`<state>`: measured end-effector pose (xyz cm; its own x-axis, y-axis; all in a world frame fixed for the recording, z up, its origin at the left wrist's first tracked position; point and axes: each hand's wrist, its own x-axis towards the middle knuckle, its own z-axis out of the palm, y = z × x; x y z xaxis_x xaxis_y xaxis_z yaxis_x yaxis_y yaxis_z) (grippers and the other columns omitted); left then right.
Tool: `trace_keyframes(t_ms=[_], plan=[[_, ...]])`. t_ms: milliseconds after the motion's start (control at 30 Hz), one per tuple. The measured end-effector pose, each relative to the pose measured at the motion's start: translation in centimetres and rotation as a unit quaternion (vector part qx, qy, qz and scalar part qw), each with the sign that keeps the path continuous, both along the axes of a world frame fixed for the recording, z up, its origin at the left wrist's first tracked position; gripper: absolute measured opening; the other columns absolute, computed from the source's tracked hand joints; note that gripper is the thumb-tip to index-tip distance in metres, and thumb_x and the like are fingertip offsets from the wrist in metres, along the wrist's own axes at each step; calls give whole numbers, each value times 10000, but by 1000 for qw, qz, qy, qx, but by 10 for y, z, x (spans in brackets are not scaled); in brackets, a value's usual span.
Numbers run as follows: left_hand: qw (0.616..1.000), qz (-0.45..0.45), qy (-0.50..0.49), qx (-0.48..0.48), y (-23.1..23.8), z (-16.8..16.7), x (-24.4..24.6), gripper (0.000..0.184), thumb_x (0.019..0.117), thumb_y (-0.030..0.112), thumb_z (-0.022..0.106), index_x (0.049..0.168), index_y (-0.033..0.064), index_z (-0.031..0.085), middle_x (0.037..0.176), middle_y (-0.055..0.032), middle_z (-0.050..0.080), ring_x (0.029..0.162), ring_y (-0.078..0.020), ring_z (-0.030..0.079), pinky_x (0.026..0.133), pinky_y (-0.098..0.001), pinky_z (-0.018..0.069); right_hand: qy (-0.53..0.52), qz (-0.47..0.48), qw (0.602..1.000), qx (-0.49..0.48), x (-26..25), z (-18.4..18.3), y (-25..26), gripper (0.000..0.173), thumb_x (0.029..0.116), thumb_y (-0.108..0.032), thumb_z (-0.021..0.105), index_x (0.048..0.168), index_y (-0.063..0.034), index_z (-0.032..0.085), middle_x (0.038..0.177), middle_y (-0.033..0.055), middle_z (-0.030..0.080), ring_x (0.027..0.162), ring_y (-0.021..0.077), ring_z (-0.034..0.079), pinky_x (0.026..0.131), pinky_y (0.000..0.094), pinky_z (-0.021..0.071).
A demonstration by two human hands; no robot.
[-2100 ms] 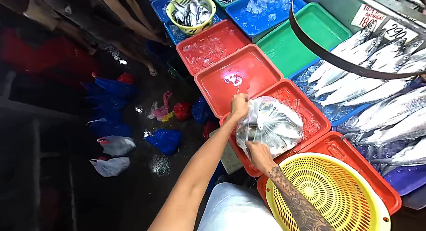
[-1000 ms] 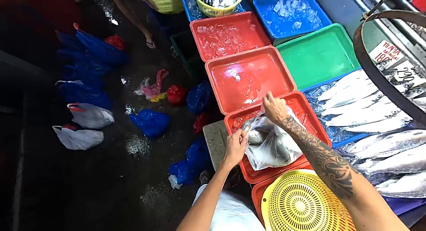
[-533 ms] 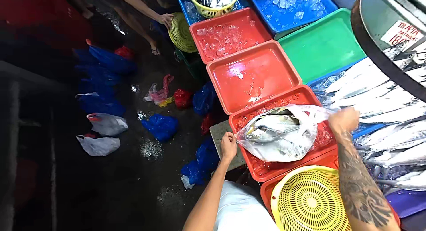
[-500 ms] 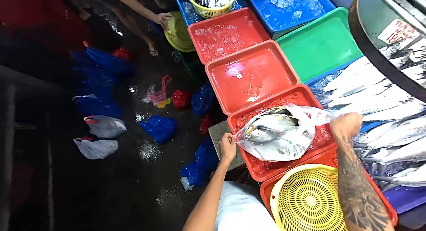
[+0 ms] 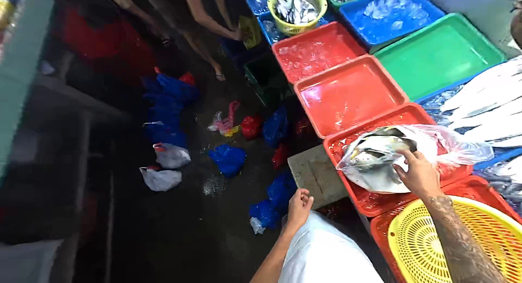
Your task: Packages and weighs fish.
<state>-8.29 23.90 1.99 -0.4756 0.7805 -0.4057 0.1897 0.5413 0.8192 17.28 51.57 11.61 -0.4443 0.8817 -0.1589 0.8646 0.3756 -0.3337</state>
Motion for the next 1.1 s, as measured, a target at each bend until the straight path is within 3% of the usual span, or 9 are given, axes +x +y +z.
trace_keyframes(t_ms=[133, 267, 333, 433, 533, 667, 833, 933, 1100], plan=[[994, 107, -16, -34, -114, -40, -55, 307, 1015, 185, 606, 1239, -23, 637, 1071, -179, 706, 917, -258, 712, 843, -451, 597, -55, -29, 998, 18, 5, -11, -22, 255, 1005, -182, 644, 1105, 44, 707, 1150, 332, 646, 1109, 536, 616, 895, 726, 477], [958, 254, -30, -132, -243, -79, -97, 333, 1034, 169, 597, 1274, -62, 612, 1142, -254, 690, 976, -349, 710, 885, -524, 580, -96, -99, 990, -17, 38, -8, -62, 242, 984, -159, 688, 994, 83, 703, 1044, 353, 665, 1066, 562, 615, 914, 747, 433], [932, 310, -41, -186, -299, -90, -104, 329, 1046, 169, 584, 1272, -69, 610, 1146, -285, 676, 982, -388, 693, 881, -551, 561, -46, -122, 992, -6, 55, -12, -79, 252, 979, -144, 701, 1067, 91, 707, 1054, 376, 650, 1045, 568, 606, 936, 744, 411], [903, 342, -43, -255, -347, -97, -106, 307, 1039, 153, 593, 1247, -69, 632, 1143, -299, 676, 977, -406, 689, 868, -572, 552, 87, -157, 983, 50, 69, -11, -104, 438, 960, -109, 699, 1378, -8, 615, 1178, 351, 604, 1001, 483, 609, 836, 632, 486], [905, 322, -46, -273, -335, -98, -106, 314, 1043, 171, 588, 1249, -62, 630, 1123, -280, 683, 936, -370, 694, 847, -544, 560, 166, -166, 966, 107, 72, -10, -116, 548, 965, -122, 665, 1491, -50, 527, 1217, 337, 595, 904, 405, 630, 714, 526, 530], [941, 254, -32, -221, -247, -64, -93, 309, 1036, 166, 607, 1262, -44, 625, 1112, -258, 696, 929, -355, 706, 853, -535, 571, 229, -143, 955, 124, 81, -11, -110, 378, 1008, -171, 604, 1340, 1, 653, 1018, 276, 632, 755, 298, 596, 658, 432, 515], [977, 81, 146, -132, -177, 23, -106, 300, 1005, 160, 633, 1252, -7, 660, 1169, -194, 704, 1054, -303, 703, 956, -502, 568, 318, -188, 925, 92, 39, 3, -113, 427, 1026, -160, 576, 1403, 40, 572, 1052, 308, 687, 739, 335, 657, 685, 491, 548], [963, 86, 227, -120, -149, 69, -112, 269, 1018, 145, 610, 1226, -14, 672, 1181, -208, 699, 1072, -316, 698, 972, -515, 551, 335, -132, 928, 98, 8, -3, -102, 440, 1021, -222, 577, 1423, -44, 598, 692, 116, 617, 529, 211, 545, 534, 418, 490], [953, 86, 281, -69, -122, 107, -97, 243, 1021, 145, 593, 1188, -4, 687, 1127, -165, 714, 1019, -245, 704, 906, -438, 577, 224, -130, 964, -55, 17, -38, -106, 398, 1071, -339, 527, 1223, -23, 715, 973, 257, 721, 912, 457, 693, 857, 680, 512]])
